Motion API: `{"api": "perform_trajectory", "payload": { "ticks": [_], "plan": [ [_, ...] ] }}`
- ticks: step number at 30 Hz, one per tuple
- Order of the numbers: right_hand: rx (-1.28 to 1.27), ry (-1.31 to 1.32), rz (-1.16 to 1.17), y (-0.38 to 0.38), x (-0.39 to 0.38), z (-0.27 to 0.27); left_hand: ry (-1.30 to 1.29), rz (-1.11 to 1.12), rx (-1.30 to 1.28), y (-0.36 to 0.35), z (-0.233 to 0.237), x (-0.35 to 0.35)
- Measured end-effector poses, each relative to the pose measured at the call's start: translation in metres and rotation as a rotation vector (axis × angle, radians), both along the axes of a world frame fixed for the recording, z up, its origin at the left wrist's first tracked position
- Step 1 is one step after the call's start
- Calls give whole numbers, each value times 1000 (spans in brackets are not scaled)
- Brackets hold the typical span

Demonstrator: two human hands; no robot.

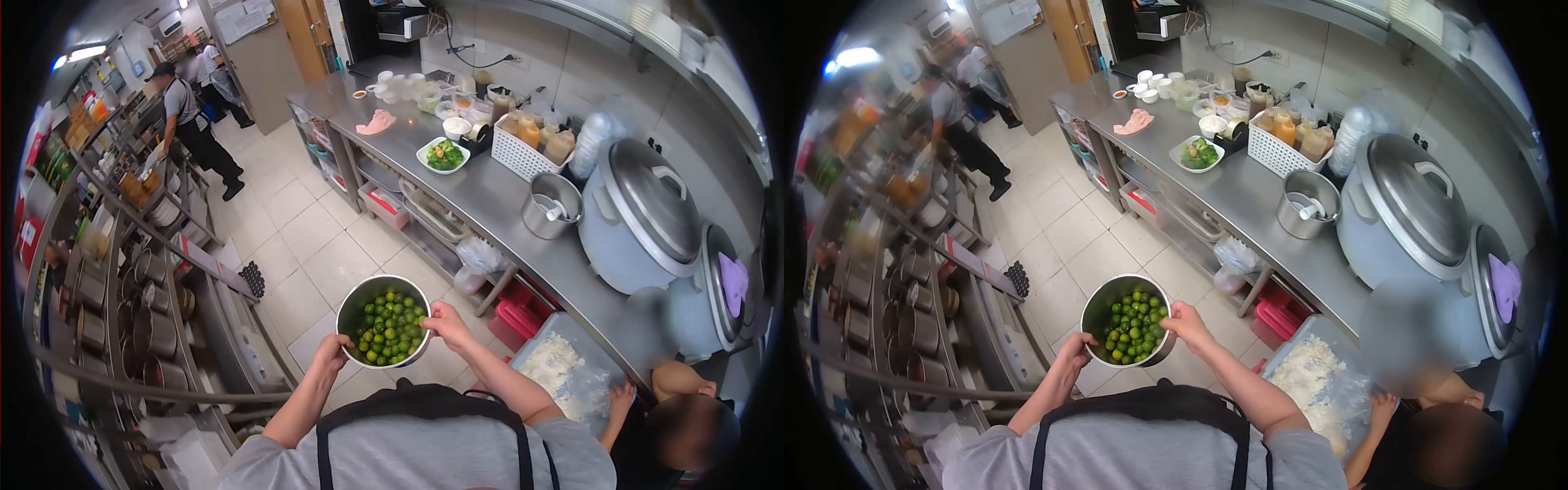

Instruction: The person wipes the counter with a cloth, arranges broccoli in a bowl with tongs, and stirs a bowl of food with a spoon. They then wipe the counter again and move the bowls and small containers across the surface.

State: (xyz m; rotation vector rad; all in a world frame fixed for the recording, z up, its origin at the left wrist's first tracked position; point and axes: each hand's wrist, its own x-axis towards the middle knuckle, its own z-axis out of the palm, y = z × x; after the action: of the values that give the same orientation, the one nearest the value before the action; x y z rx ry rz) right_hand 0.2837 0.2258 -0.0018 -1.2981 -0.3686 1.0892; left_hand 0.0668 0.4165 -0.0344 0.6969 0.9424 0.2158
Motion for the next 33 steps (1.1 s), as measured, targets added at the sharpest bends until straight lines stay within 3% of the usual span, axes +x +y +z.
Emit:
{"api": "perform_trajectory", "payload": {
  "ticks": [5,6,7,9,10,13,16,17,18,22,25,27,29,31,33],
  "plan": [
    [179,66,254,29,70,50,-55,37,-68,65,49,56],
    [253,120,303,27,92,41,-49,29,-61,82,48,66],
    [480,426,326,23,115,17,-75,39,-51,97,45,76],
    [-223,-30,42,28,137,-48,-125,74,-19,131,46,95],
    [-223,-26,43,27,145,-77,-121,75,-19,147,50,104],
    [-696,-924,581,42,171,-128,-183,137,-8,199,58,110],
    [-623,-1003,718,114,195,-125,-165,277,28,248,72,104],
    [-497,-1174,619,146,205,-141,-145,344,11,265,74,102],
    [-446,-1147,571,183,211,-133,-169,386,25,284,69,98],
    [-242,-1293,549,338,221,-66,-129,570,135,334,54,68],
    [-252,-1354,463,429,237,-7,-29,735,-15,379,26,54],
    [-162,-1366,202,486,263,-18,-2,815,-48,406,25,59],
    [-308,-1272,239,526,286,2,75,786,-72,433,8,40],
    [-362,-1514,110,563,320,2,199,768,-17,471,13,62],
    [-489,-1431,-14,596,357,3,225,668,-28,504,25,78]
  ]
}}
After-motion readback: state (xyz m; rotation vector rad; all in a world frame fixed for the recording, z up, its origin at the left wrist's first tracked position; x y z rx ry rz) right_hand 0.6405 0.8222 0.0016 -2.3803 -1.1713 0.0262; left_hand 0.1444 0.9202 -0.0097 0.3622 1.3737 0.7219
